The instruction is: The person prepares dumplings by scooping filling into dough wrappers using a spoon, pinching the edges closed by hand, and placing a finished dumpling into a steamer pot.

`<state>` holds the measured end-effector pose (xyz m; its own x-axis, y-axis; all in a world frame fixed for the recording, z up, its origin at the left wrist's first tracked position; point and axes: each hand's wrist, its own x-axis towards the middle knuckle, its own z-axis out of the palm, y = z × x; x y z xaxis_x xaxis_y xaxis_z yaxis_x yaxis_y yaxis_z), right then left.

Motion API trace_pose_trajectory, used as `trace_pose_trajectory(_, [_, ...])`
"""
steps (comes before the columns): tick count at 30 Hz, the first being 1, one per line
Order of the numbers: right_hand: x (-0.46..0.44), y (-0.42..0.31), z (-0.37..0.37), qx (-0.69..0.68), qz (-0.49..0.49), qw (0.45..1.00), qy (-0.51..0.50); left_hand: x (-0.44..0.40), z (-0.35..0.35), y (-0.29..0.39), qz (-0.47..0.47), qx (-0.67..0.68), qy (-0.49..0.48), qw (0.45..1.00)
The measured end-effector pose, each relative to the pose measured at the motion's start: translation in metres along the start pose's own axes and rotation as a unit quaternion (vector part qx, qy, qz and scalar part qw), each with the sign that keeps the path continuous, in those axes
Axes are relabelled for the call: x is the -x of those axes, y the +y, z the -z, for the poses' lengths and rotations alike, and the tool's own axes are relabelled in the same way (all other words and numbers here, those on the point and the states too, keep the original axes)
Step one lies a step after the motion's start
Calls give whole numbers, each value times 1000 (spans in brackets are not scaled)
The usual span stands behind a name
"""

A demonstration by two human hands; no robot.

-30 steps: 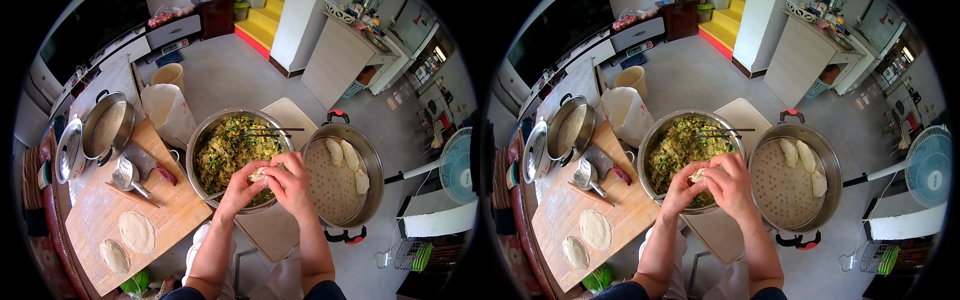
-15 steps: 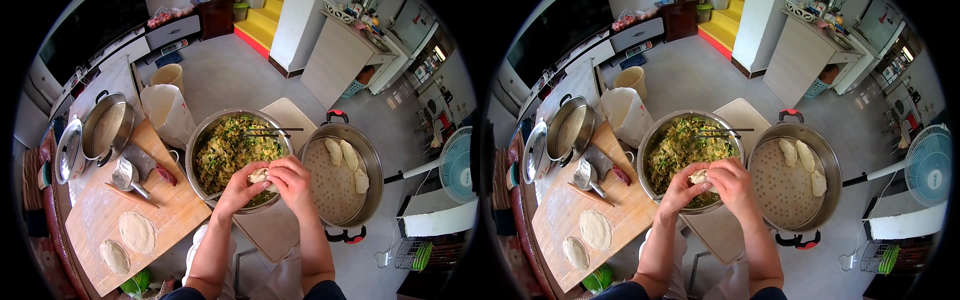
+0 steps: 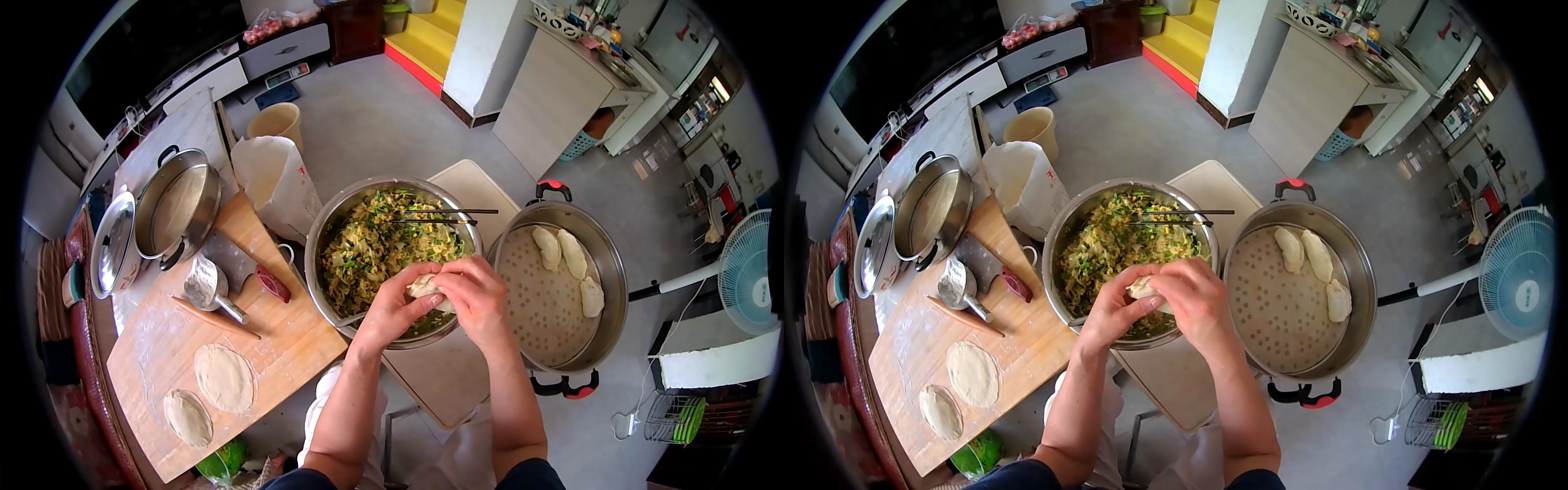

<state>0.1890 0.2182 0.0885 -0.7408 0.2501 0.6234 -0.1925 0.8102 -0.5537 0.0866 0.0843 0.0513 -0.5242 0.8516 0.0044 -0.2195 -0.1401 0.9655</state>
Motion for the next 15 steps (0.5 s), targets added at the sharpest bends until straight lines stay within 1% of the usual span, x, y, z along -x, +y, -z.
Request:
trace_pose_trajectory(3, [-1,-4,0,9,-15,1000,-18,0,-1,0,-1,-18,6,1000])
trace_pose_trajectory(6, [-2,-6,-1,26,-8,999,-18,-1,-1,0,-3,-27,17,999])
trace_pose_trajectory(9, [-3,-8,2,-9,-30,999,-33,-1,0,-2,-4,-35,15,999])
trace_pose_trajectory(12, [2,1,-2,-31,-41,998,-23,-1,-2,-1,-6,-23,8,1000])
trace_pose_trajectory(15, [3,4,-6,-33,-31,999,0,-1,-3,-1,4,-18,10,1000])
